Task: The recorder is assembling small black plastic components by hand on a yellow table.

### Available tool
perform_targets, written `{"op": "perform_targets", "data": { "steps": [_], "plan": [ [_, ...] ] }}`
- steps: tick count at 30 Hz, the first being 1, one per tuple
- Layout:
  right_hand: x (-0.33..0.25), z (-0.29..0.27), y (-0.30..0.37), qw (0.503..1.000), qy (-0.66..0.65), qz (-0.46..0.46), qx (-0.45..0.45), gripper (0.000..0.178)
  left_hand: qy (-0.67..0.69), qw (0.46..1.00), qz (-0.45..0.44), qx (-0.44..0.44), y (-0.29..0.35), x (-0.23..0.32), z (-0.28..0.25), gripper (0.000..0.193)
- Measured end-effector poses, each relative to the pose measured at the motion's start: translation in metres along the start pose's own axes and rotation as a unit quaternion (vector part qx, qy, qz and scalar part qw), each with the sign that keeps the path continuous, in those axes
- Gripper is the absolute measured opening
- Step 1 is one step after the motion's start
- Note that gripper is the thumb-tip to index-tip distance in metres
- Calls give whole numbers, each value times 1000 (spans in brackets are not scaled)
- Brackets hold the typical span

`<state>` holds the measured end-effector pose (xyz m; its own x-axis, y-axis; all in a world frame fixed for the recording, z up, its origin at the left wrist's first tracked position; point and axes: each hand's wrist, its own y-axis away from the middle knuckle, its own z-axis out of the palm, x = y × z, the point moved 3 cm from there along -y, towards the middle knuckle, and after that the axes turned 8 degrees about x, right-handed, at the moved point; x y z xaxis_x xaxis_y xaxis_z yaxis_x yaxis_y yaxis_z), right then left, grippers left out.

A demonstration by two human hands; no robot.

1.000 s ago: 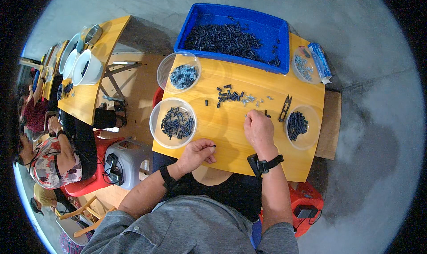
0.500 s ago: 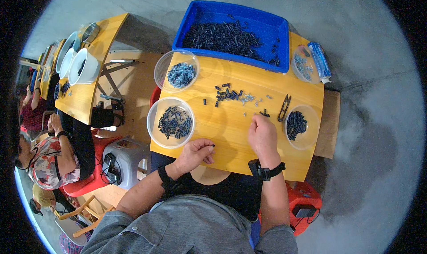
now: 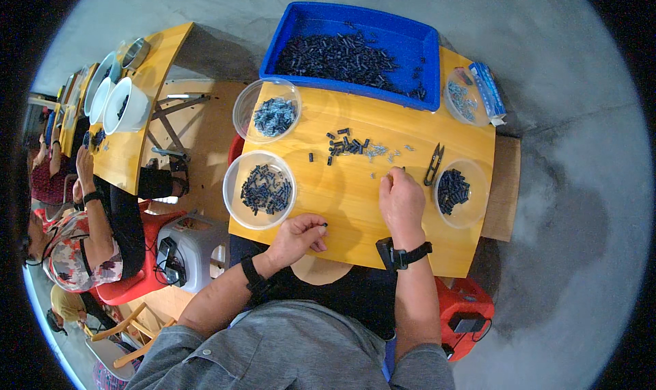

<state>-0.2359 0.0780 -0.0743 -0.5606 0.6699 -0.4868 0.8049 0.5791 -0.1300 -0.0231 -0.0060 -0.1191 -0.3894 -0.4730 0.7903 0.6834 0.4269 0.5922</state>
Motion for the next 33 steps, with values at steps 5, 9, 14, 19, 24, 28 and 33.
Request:
{"op": "perform_targets", "data": {
  "steps": [5,9,14,19,24,28,33],
  "plan": [
    [3,9,-1,998,44,-35,39,11,0,1000,2,-3,-1,-2,1,15],
    [2,14,-2,996,60,-53,46,12,-6,1000,3,-1,-2,-4,0,15],
    [11,12,1,997,44,-40,56,8,-4,1000,1,-3,0,-1,1,15],
    [16,4,13,883,-408,225,-63,8,-4,1000,11,1,3,-2,1,15],
    [5,-7,26,794,-544,258,-83,7,-2,999,42,2,11,5,6,16],
    [-12,-27,34,789,-563,218,-116,7,43,995,83,-30,33,34,18,16],
    [-42,-62,43,815,-534,136,-178,5,85,989,112,-41,59,68,27,16]
  ]
}}
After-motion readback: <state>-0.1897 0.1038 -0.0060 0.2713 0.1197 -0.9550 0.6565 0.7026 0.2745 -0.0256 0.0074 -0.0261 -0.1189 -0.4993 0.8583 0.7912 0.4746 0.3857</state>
